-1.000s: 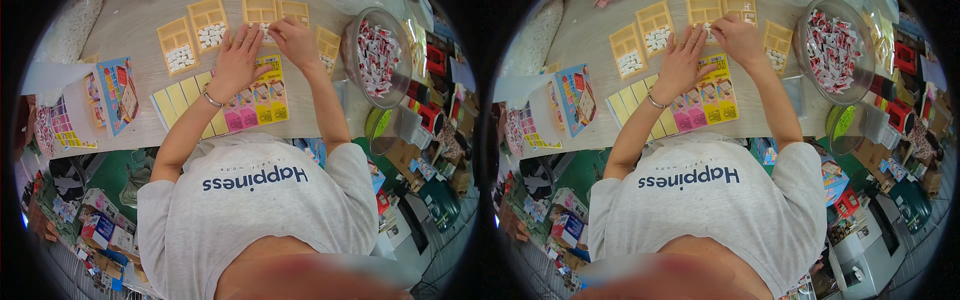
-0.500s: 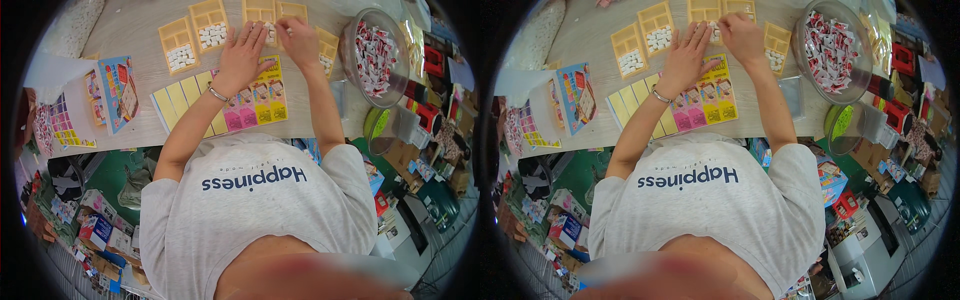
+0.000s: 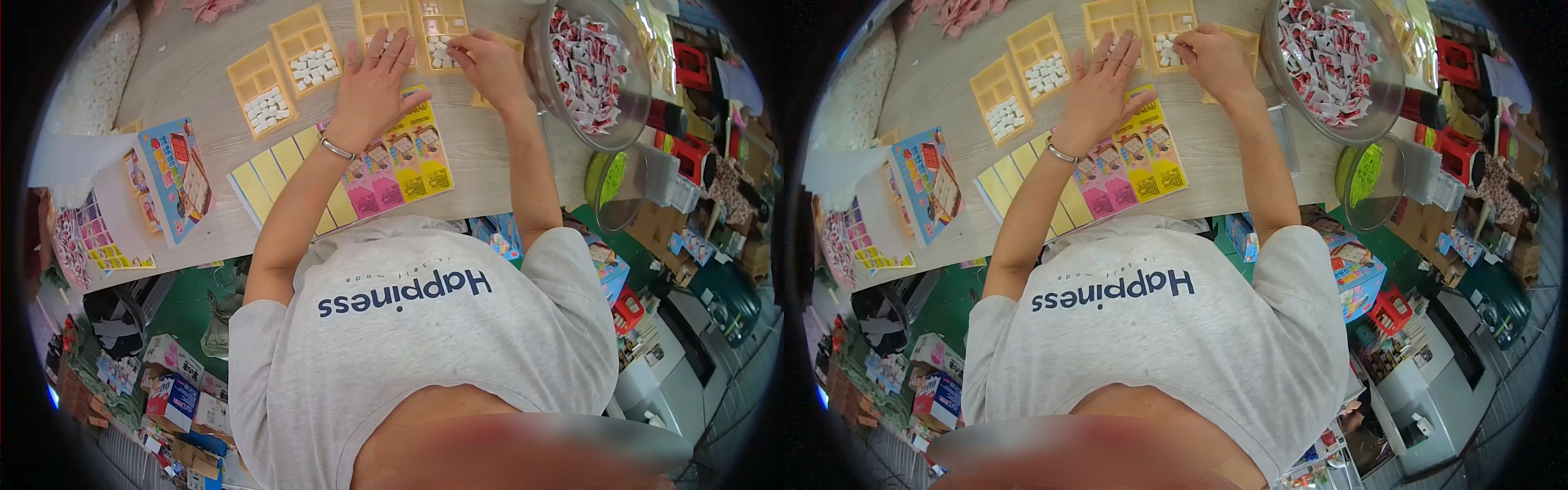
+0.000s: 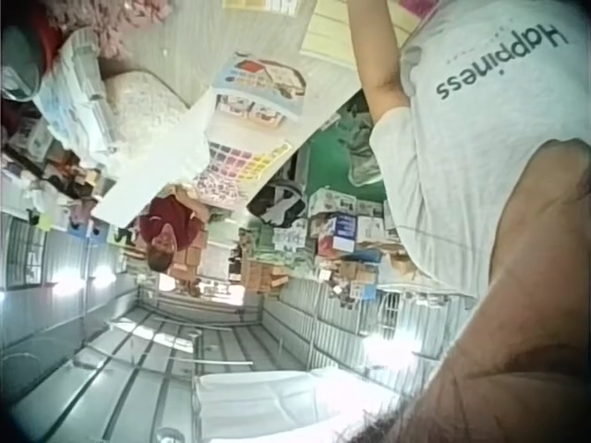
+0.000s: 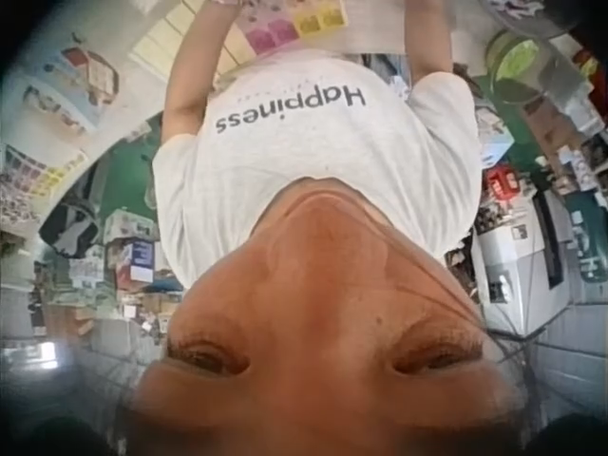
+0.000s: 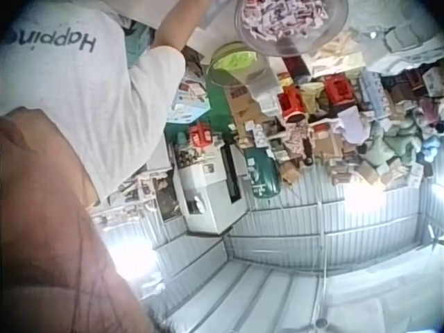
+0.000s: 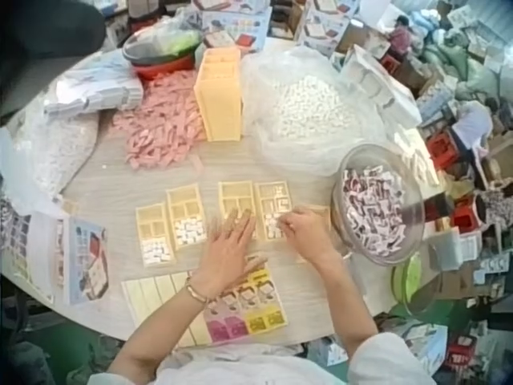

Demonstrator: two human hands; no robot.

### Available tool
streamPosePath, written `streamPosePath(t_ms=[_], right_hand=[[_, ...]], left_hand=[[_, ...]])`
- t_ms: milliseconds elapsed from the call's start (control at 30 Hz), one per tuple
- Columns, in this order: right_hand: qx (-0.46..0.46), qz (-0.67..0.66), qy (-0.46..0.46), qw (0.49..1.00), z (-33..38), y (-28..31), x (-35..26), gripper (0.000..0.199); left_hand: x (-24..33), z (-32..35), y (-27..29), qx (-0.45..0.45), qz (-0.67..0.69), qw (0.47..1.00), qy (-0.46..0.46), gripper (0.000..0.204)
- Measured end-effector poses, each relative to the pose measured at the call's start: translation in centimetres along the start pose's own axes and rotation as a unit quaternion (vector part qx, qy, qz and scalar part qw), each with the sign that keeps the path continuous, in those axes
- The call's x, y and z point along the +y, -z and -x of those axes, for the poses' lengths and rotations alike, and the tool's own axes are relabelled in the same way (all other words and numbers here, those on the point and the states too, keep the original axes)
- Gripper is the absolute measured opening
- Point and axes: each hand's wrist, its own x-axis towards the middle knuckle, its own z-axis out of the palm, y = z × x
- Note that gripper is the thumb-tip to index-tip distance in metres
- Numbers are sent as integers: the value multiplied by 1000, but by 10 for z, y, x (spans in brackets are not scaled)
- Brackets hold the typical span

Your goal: Organizing small white blocks into plastic trays and applying labels/stickers to create toy sets.

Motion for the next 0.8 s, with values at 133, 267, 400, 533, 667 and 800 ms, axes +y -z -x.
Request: streamPosePath(t_ms=[133, 267, 400, 533, 667, 800], right_hand=[[-10, -5, 2, 1000, 7, 5, 3, 17], [-30, -40, 4, 999, 9, 0, 6, 17], [4, -42, -22, 999, 12, 2, 0, 17], [82, -78, -64, 991, 25, 20, -10, 18], [164, -29, -21, 986, 20, 11, -1, 14], [152, 46, 39, 987, -12, 2, 3, 11]], left_hand=[[1, -5, 10, -40, -30, 999, -7, 85], [16, -20, 8, -39, -11, 999, -30, 85], [29, -18, -2, -43, -16, 997, -55, 84], [32, -12, 3, -56, -27, 997, -53, 81], [31, -6, -6, -54, -22, 996, -65, 83], [29, -6, -7, -55, -15, 995, -77, 83]])
